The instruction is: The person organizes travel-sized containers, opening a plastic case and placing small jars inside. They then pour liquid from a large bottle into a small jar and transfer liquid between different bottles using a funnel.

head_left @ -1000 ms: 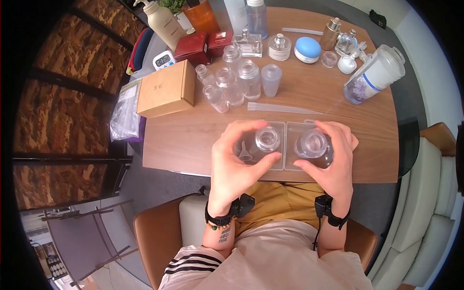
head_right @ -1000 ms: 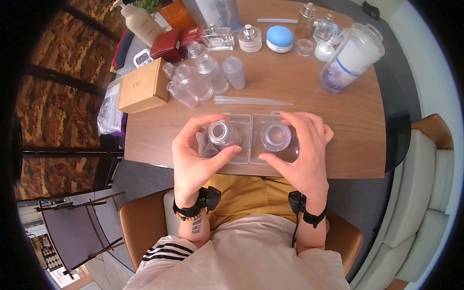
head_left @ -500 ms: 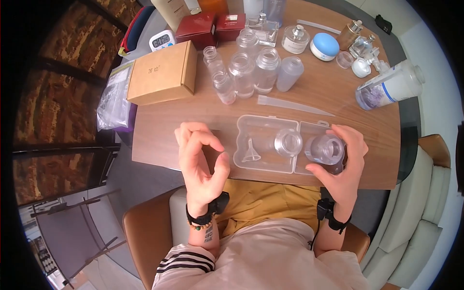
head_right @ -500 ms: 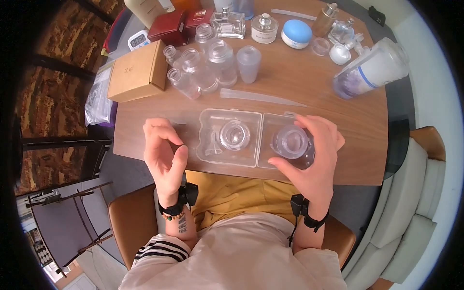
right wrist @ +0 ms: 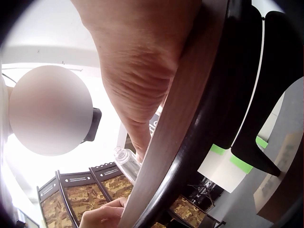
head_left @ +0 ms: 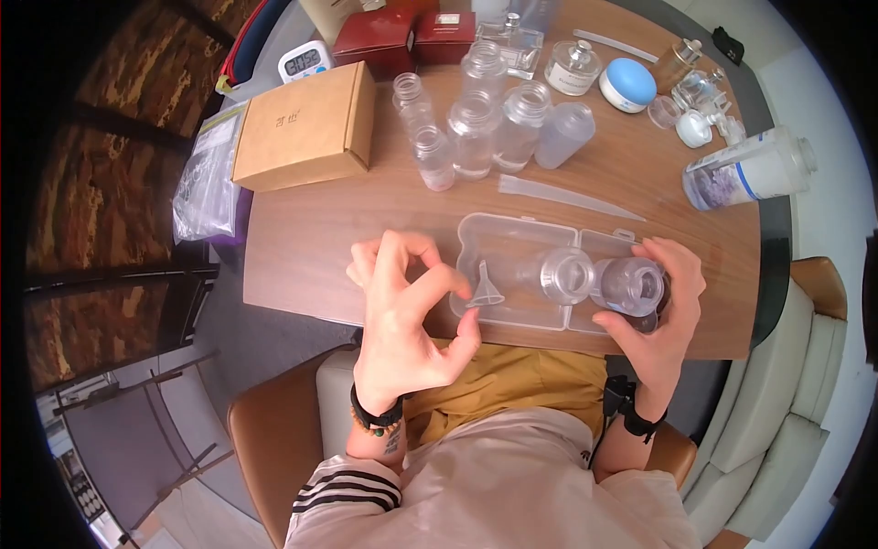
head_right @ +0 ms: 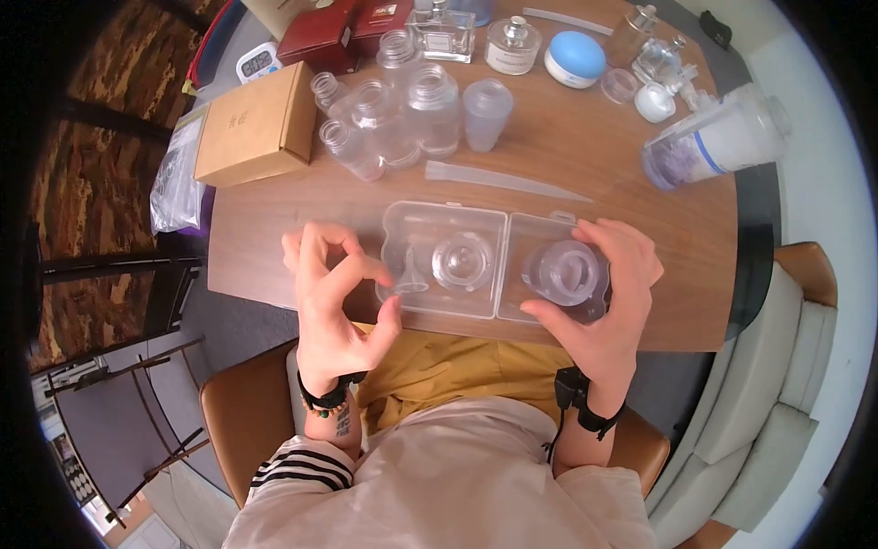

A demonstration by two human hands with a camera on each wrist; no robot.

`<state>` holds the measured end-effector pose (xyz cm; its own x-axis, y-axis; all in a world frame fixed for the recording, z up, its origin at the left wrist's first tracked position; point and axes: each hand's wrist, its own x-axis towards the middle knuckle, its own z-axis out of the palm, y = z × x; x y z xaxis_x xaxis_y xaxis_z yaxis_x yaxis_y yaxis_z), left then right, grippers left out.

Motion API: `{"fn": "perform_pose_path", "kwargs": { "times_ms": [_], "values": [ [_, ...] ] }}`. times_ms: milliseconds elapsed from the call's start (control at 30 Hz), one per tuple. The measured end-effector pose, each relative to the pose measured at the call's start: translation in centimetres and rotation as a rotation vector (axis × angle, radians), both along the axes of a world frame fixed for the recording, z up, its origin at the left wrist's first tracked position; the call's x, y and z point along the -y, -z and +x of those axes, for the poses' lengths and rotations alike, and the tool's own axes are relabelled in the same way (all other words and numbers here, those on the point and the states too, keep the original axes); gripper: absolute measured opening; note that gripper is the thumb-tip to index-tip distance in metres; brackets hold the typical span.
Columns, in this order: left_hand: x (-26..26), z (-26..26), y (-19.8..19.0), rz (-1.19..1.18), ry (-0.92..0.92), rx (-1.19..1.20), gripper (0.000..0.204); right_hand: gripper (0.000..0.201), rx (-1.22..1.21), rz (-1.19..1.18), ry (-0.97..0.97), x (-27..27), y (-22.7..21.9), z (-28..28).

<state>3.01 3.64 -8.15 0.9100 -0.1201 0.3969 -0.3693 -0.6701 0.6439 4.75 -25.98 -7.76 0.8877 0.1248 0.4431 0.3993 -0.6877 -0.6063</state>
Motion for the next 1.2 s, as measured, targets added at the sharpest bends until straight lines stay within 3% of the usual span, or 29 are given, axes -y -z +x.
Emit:
{"fn": "perform_pose_path", "kwargs": {
  "times_ms": [433, 633, 933, 1200],
  "values": [
    [1.4, -0.2, 0.5, 0.170, -0.058, 0.041, 0.015, 0.082, 0.040, 0.019, -0.043, 0.6, -0.3, -0.1],
    [1.1, 0.3, 0.8, 0.063, -0.038, 0.106, 0.011, 0.080, 0.035, 0.026, -0.053, 0.9, -0.5, -0.2],
    [1.5, 0.1, 1.7, -0.514, -0.045, 0.074, 0.011, 0.079, 0.029, 0.018, -0.060, 0.9, -0.6, -0.1],
    [0.7, -0.4, 2.6, -0.510, -0.057, 0.037, 0.012, 0.078, 0.036, 0.036, -0.029, 0.4, 0.0, 0.0]
  ]
}}
